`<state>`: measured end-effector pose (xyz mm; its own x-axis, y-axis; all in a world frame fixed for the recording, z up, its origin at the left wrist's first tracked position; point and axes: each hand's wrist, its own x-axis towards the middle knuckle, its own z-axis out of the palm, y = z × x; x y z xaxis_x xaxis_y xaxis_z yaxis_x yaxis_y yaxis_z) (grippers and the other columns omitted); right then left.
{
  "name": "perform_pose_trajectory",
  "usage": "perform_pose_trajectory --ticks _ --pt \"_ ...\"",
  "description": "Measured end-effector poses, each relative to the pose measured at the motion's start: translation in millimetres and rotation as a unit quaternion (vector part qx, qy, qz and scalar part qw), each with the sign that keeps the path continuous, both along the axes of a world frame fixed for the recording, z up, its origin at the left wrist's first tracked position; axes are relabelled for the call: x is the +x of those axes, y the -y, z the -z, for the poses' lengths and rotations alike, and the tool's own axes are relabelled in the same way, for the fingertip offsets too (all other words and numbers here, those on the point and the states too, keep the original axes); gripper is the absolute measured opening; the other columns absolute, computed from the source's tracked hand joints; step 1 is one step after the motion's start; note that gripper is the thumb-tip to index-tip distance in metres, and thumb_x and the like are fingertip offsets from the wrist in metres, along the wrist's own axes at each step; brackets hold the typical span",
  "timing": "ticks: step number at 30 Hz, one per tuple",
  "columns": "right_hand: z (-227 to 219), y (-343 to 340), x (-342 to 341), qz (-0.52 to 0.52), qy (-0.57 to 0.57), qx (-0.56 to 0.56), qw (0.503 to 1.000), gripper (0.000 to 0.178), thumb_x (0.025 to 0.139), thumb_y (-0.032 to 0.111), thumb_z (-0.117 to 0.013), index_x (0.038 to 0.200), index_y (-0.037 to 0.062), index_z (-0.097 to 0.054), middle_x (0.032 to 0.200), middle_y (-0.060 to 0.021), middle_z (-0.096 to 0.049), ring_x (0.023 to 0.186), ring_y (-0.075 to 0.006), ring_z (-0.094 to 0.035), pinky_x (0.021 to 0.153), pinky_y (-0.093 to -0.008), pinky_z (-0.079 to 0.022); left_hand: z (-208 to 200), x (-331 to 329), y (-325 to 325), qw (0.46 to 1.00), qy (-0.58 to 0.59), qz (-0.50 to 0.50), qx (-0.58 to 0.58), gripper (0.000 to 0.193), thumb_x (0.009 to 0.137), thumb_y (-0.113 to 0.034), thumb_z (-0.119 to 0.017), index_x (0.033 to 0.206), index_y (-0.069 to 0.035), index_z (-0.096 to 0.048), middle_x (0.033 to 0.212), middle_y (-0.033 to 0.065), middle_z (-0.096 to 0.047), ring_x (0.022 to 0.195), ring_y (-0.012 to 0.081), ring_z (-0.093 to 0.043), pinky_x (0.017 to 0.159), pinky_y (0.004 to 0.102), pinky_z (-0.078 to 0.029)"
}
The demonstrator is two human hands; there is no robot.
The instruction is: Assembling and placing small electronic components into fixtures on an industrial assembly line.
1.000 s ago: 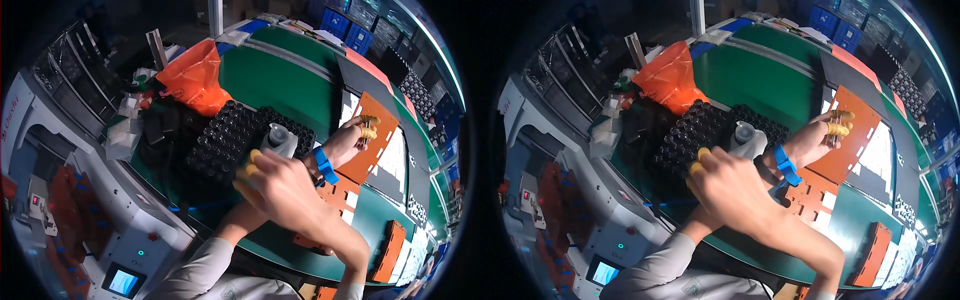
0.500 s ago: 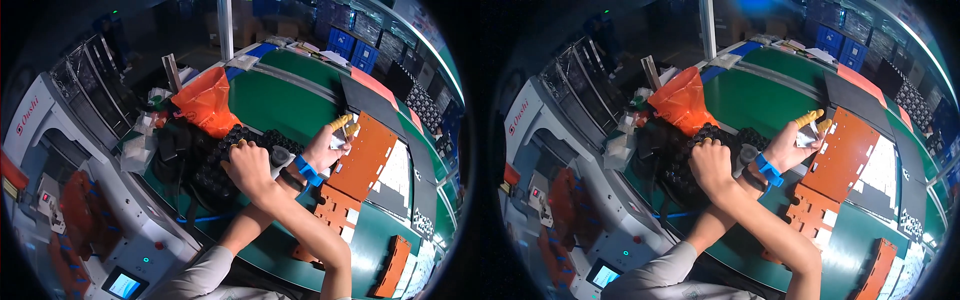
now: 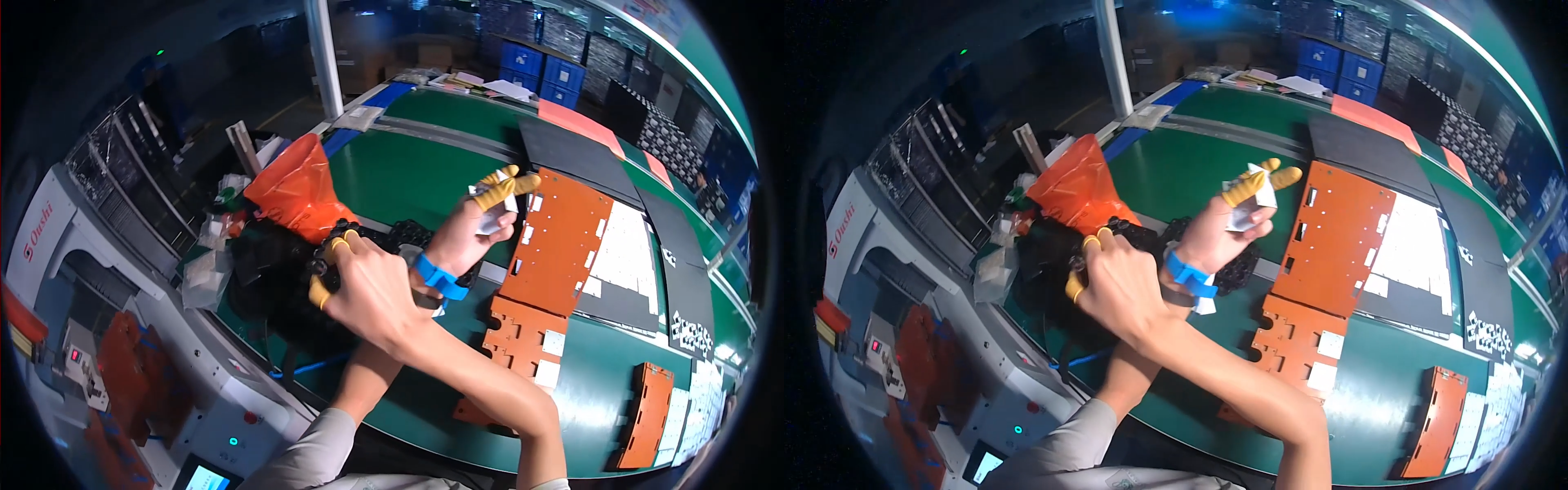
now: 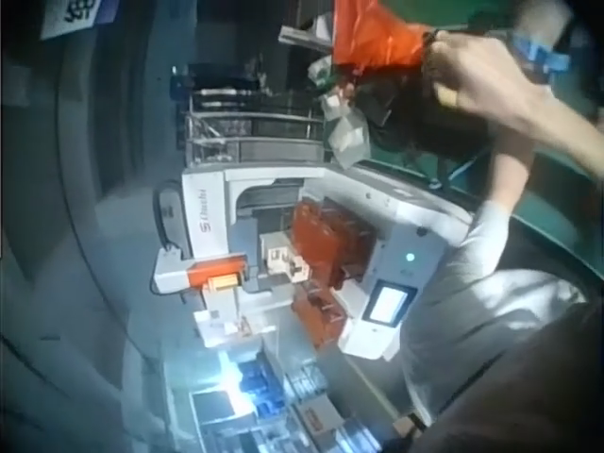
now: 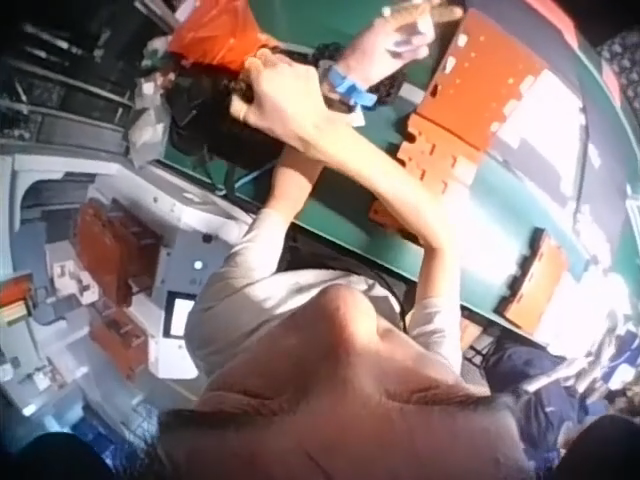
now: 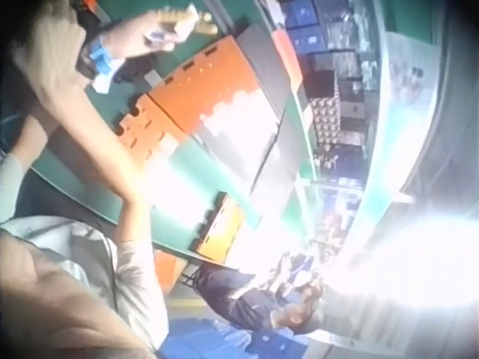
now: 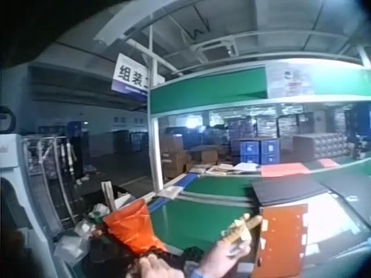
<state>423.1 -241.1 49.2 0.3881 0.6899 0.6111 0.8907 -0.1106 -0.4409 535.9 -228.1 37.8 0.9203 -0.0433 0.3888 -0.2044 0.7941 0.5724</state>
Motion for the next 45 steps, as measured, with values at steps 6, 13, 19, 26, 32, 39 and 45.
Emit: perform_pose_trajectory --ticks 6,13,19,26,32,39,45 --pt "-50.0 130.0 29.8 -0.069 -0.067 0.147 0.984 0.036 0.068 0.014 -0.079 0.094 0.0021 -0.057 0.082 -0.0113 -0.061 0.066 -0.0249 -0.065 0.055 -0.0344 -0.052 -14.7 -17.4 -10.2 0.998 0.048 0.039 0.021 0.067 0.088 -0.023 -0.077 0.145 -0.007 -0.045 0.151 0.0168 -0.044 0.070 0.0065 -0.048 0.058 0.0219 -0.039" --pt "-40.1 210.4 69.1 0.004 -0.257 0.298 0.919 0.029 0.078 0.004 -0.071 0.104 -0.0025 -0.059 0.092 -0.0061 -0.064 0.071 -0.0095 -0.060 0.060 -0.0226 -0.048 -37.8 -35.9 -6.4 0.960 0.118 -0.043 0.250 0.081 0.078 -0.014 -0.083 0.148 -0.004 -0.043 0.131 0.0147 -0.060 0.113 0.0180 -0.060 0.097 0.0315 -0.048" --pt "-27.4 207.2 83.1 -0.009 -0.276 0.314 0.908 0.028 0.082 0.001 -0.077 0.107 -0.0040 -0.066 0.086 -0.0008 -0.063 0.071 -0.0060 -0.056 0.062 -0.0218 -0.046 -46.9 -49.2 23.7 0.947 0.111 -0.072 0.292 0.081 0.076 -0.018 -0.087 0.143 0.003 -0.047 0.127 0.0154 -0.065 0.120 0.0209 -0.061 0.106 0.0329 -0.046" --pt "-17.8 210.9 92.9 -0.039 -0.372 0.323 0.869 0.028 0.085 0.000 -0.075 0.112 -0.0044 -0.067 0.076 0.0040 -0.054 0.071 -0.0041 -0.051 0.064 -0.0208 -0.043 -44.5 -51.9 41.6 0.921 0.127 -0.133 0.344 0.067 0.077 -0.004 -0.085 0.136 0.003 -0.055 0.126 0.0111 -0.065 0.115 0.0159 -0.062 0.101 0.0308 -0.050" --pt "-13.6 213.7 99.0 -0.097 -0.413 0.335 0.841 0.024 0.089 -0.001 -0.072 0.112 -0.0039 -0.067 0.077 0.0043 -0.054 0.075 -0.0048 -0.054 0.070 -0.0235 -0.048 -42.2 -51.6 50.4 0.888 0.137 -0.200 0.391 0.069 0.073 -0.005 -0.087 0.134 0.003 -0.056 0.127 0.0121 -0.065 0.115 0.0175 -0.063 0.100 0.0308 -0.050" --pt "-16.4 214.7 98.0 -0.106 -0.457 0.325 0.821 0.023 0.089 0.001 -0.073 0.110 -0.0029 -0.067 0.083 0.0013 -0.062 0.076 -0.0047 -0.056 0.070 -0.0238 -0.049 -37.7 -50.3 51.3 0.855 0.138 -0.267 0.422 0.072 0.070 -0.011 -0.091 0.133 -0.001 -0.059 0.119 0.0078 -0.070 0.096 0.0053 -0.062 0.077 0.0175 -0.047" --pt "-13.7 216.5 100.1 -0.117 -0.465 0.339 0.809 0.021 0.090 0.003 -0.073 0.108 -0.0037 -0.067 0.088 -0.0020 -0.067 0.083 -0.0075 -0.063 0.078 -0.0252 -0.054 -40.5 -50.7 52.3 0.781 0.151 -0.335 0.505 0.071 0.066 -0.015 -0.092 0.131 -0.005 -0.063 0.112 -0.0004 -0.074 0.062 -0.0005 -0.042 0.054 0.0163 -0.035"
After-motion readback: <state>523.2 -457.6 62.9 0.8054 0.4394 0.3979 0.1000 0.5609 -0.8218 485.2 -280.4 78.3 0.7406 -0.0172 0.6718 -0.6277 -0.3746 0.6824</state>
